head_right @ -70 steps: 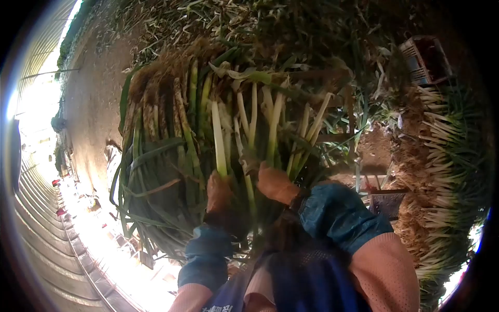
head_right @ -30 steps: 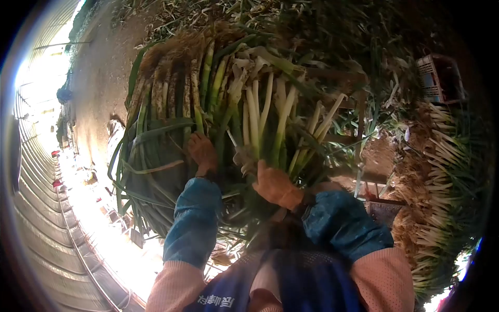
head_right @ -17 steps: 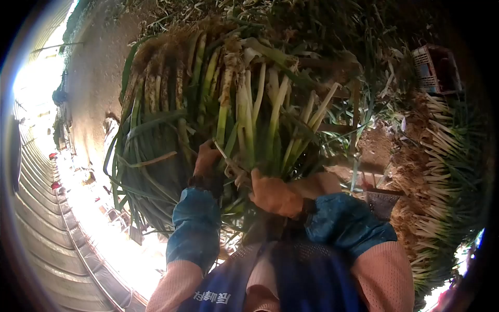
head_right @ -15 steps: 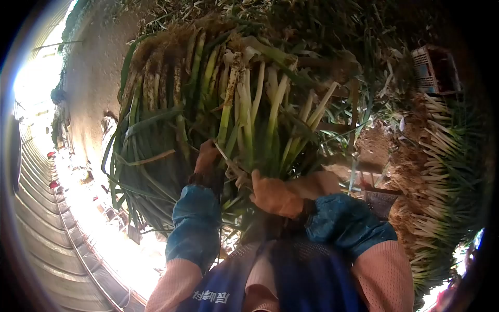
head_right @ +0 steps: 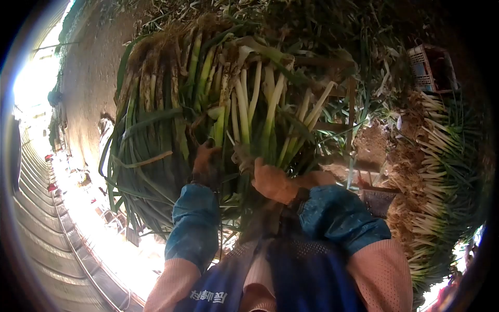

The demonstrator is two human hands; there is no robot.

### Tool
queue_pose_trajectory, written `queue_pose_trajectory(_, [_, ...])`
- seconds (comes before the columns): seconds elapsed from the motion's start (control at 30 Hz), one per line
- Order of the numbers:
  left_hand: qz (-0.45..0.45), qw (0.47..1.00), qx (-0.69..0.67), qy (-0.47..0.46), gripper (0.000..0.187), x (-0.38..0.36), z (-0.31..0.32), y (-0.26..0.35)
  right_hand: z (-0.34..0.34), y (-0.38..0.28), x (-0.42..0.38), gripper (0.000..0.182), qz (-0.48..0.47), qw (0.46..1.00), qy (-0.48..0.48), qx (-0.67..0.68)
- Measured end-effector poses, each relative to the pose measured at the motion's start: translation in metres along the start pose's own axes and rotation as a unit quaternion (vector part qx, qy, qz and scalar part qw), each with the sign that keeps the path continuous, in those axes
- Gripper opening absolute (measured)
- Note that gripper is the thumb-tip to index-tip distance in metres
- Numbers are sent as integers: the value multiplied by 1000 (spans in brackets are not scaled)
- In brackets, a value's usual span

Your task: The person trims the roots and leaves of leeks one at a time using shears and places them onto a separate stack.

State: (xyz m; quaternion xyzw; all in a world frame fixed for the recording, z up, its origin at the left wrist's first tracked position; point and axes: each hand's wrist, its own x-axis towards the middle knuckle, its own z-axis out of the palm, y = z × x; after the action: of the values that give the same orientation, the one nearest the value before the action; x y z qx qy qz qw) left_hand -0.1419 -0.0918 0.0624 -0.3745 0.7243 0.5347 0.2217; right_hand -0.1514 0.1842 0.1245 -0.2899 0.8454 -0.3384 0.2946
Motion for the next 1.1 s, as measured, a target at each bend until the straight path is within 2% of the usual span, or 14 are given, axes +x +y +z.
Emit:
queue_pose_trajectory(0.07, [-1,998,-55,2,37,-10,5,15,-15,-6,3,61,29,998,-38,34])
queue_pose_trajectory(0.1, [31,993,115,-11,37,-4,3,16,-21,-6,3,55,44,996,-63,43])
queue_pose_trajectory(0.17, [93,894,438,-31,39,9,-9,24,-32,-6,-4,42,70,989,-112,60])
queue_pose_trajectory(0.27, [106,767,590,-230,59,29,-34,81,-56,-11,-14,41,57,980,-174,72])
queue_pose_trajectory(0.37, [322,893,314,13,40,111,-84,138,-69,-20,-17,40,41,976,-213,10])
queue_pose_trajectory(0.47, [333,753,405,398,34,67,-58,305,-46,-7,-1,39,43,982,-183,10])
queue_pose_trajectory(0.57, [464,602,432,485,30,41,-40,339,-8,32,17,44,-70,994,31,-80])
queue_pose_trajectory(0.63, [406,825,314,237,30,20,-17,305,-8,40,30,51,-65,995,64,-35])
queue_pose_trajectory(0.67, [396,776,420,256,36,57,-19,248,-9,41,33,55,-59,995,82,-11])
queue_pose_trajectory(0.77, [246,803,510,188,60,17,29,119,-13,38,32,72,32,995,-12,93])
queue_pose_trajectory(0.83, [38,813,572,105,45,-12,49,69,-13,38,25,71,44,996,-21,76])
queue_pose_trajectory(0.97, [15,788,615,-8,28,6,30,32,8,50,4,59,-14,1000,16,17])
queue_pose_trajectory(1.0, [210,712,668,-44,23,34,8,15,8,49,2,58,-10,1000,-1,15])
queue_pose_trajectory(1.1, [665,589,452,77,28,69,-36,140,-15,33,11,58,75,989,-120,46])
